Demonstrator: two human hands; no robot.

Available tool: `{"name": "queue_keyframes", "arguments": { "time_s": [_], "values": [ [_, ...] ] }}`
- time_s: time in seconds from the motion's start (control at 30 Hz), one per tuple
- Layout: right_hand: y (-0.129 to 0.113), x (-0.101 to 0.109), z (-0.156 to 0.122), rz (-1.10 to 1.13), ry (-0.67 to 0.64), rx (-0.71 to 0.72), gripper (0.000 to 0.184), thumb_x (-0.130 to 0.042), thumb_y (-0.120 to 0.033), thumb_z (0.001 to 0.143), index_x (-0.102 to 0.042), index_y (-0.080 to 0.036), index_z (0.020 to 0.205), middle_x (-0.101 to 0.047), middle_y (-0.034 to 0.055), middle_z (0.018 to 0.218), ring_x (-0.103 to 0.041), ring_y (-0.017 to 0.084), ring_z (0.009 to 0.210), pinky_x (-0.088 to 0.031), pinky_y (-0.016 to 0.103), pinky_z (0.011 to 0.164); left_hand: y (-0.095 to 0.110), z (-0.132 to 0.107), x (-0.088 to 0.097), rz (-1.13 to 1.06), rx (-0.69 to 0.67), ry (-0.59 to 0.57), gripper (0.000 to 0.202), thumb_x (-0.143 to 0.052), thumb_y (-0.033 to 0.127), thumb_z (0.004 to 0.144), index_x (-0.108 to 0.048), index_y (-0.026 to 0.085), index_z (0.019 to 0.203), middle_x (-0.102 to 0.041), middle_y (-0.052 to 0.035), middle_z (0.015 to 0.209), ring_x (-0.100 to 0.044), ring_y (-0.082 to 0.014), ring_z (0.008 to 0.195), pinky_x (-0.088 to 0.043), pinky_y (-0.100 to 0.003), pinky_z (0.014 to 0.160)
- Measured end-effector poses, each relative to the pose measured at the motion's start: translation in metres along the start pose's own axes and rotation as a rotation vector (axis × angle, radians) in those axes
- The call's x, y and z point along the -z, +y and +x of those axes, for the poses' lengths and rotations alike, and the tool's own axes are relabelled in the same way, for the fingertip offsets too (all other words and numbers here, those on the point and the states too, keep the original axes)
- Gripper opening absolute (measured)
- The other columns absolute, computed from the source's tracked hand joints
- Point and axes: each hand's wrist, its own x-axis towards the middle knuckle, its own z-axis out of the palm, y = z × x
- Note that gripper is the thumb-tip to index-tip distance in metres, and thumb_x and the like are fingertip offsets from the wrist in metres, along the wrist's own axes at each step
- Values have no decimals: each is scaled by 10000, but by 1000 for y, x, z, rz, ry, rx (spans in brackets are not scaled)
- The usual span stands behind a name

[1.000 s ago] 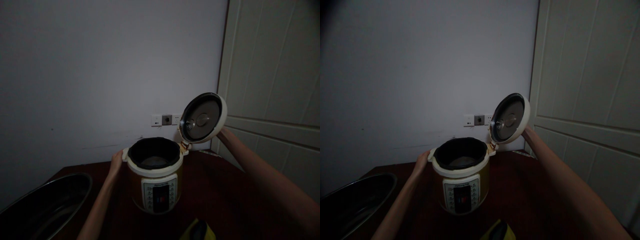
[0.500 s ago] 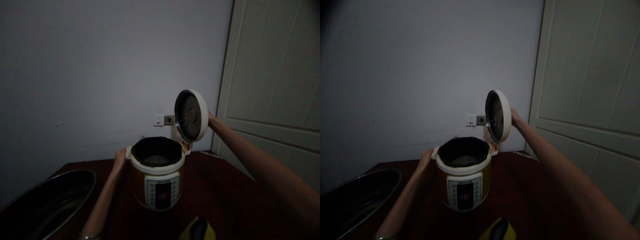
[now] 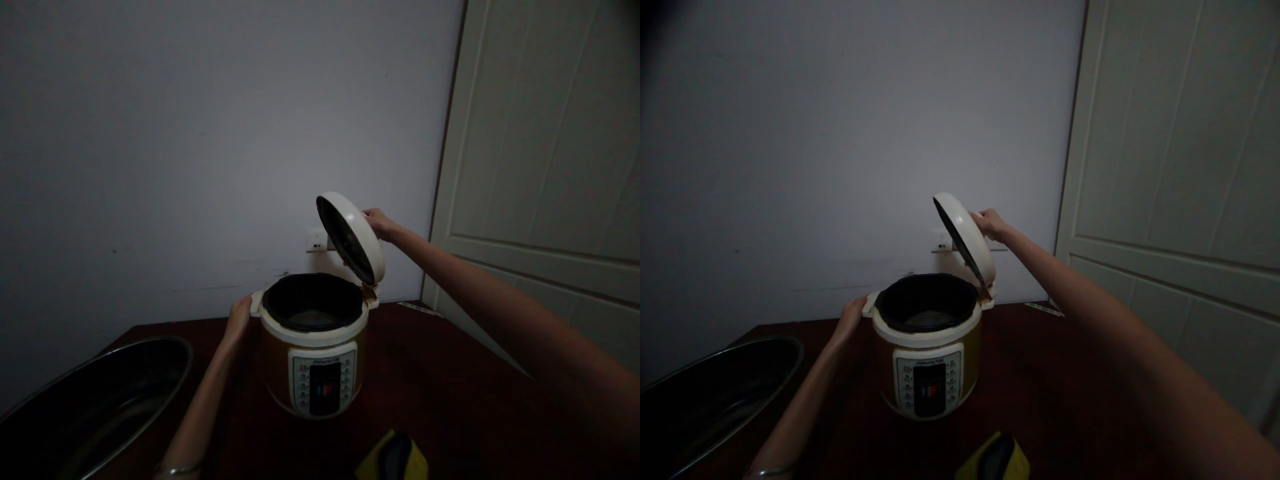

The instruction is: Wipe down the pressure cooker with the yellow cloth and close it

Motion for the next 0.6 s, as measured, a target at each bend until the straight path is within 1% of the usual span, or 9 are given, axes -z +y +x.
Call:
{"name": "queue_keyframes", "arguments": {
  "time_s": [0.1,0.23,0.33,0.47,0.6],
  "values": [
    [-4,-14,5,-62,-39,45,379,-593,-472,745,-551,-126,594,-449,-11,503,-378,74,456,-277,218,428,0,0,0,-62,31,-32,343,-470,478,614,-621,171,622,-667,-58,626,-619,-250,743,-488,-342,703],
    [-9,-32,8,-155,-90,118,410,-534,-490,786,-580,-116,625,-473,-3,544,-391,80,501,-296,222,470,0,-3,0,-88,38,-40,363,-452,461,585,-637,160,665,-678,-57,674,-612,-239,766,-479,-332,730],
    [-15,-43,6,-238,-135,165,422,-518,-495,795,-619,-104,674,-513,12,591,-421,92,542,-312,225,503,2,-4,0,-77,47,-38,359,-435,458,578,-625,163,655,-667,-56,667,-603,-235,765,-471,-325,728],
    [-23,-58,0,-356,-186,215,419,-502,-481,808,-654,-101,714,-543,25,625,-439,103,569,-300,227,513,3,-3,0,-65,62,-22,341,-425,478,575,-587,179,599,-633,-50,610,-591,-236,738,-464,-323,701],
    [-28,-74,-7,-451,-218,253,414,-528,-485,797,-687,-103,807,-600,49,681,-482,125,607,-302,230,528,3,-3,1,-66,64,-32,344,-419,481,564,-574,176,592,-609,-41,594,-579,-222,689,-457,-318,690]
  ]
}}
